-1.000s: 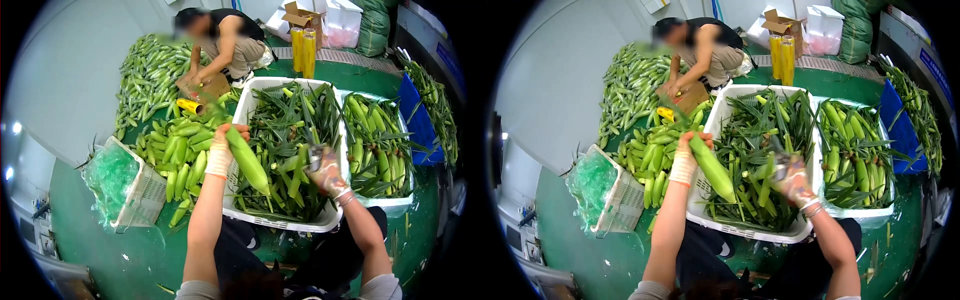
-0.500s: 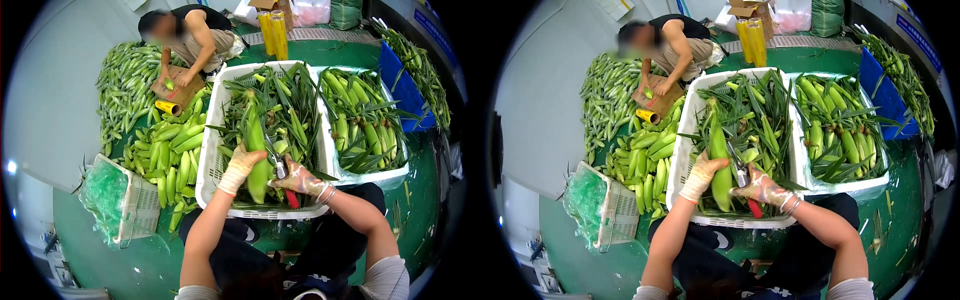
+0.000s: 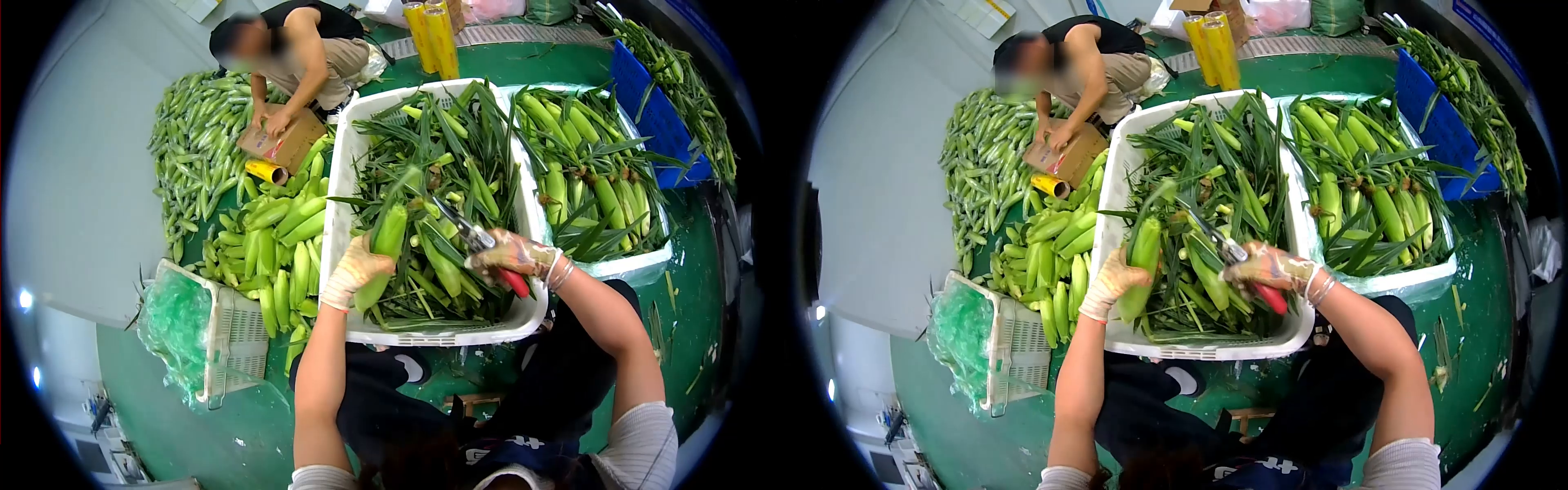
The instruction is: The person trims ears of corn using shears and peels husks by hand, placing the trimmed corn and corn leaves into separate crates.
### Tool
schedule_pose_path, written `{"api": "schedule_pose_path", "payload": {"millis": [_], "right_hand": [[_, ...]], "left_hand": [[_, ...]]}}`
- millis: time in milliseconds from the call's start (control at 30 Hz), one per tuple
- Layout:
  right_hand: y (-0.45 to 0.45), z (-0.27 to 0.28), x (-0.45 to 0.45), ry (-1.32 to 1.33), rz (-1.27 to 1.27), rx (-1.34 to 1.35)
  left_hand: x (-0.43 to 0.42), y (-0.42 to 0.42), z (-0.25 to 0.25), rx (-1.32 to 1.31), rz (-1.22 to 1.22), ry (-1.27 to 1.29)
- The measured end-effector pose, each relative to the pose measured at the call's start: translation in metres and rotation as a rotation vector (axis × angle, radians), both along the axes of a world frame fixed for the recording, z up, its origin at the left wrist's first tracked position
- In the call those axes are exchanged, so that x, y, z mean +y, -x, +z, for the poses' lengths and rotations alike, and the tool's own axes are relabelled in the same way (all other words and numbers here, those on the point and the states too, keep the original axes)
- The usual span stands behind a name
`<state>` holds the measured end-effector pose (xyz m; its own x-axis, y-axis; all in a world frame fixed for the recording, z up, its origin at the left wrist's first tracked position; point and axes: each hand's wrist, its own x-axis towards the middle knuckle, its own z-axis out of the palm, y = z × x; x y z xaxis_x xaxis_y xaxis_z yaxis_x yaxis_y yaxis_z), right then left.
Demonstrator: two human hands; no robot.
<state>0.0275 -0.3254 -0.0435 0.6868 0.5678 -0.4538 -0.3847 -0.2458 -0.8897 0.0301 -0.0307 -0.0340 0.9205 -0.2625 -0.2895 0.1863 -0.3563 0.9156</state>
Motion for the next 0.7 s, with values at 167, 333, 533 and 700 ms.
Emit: {"api": "schedule_pose_path", "payload": {"millis": [167, 333, 533, 700], "right_hand": [[0.016, 0.007, 0.006, -0.054, 0.273, -0.016], [0.018, 0.017, 0.022, -0.255, 0.175, 0.12], [0.002, 0.029, -0.025, 0.022, -0.051, -0.06], [-0.055, 0.012, -0.107, 0.738, -0.77, -0.288]], "left_hand": [[-0.001, 0.0, -0.004, 0.312, -0.266, 0.571], [-0.013, 0.001, -0.019, 0.426, -0.383, 0.685], [0.076, -0.052, -0.023, 0.052, 0.548, 0.783], [0.199, -0.113, -0.043, -0.162, 1.265, 0.987]]}}
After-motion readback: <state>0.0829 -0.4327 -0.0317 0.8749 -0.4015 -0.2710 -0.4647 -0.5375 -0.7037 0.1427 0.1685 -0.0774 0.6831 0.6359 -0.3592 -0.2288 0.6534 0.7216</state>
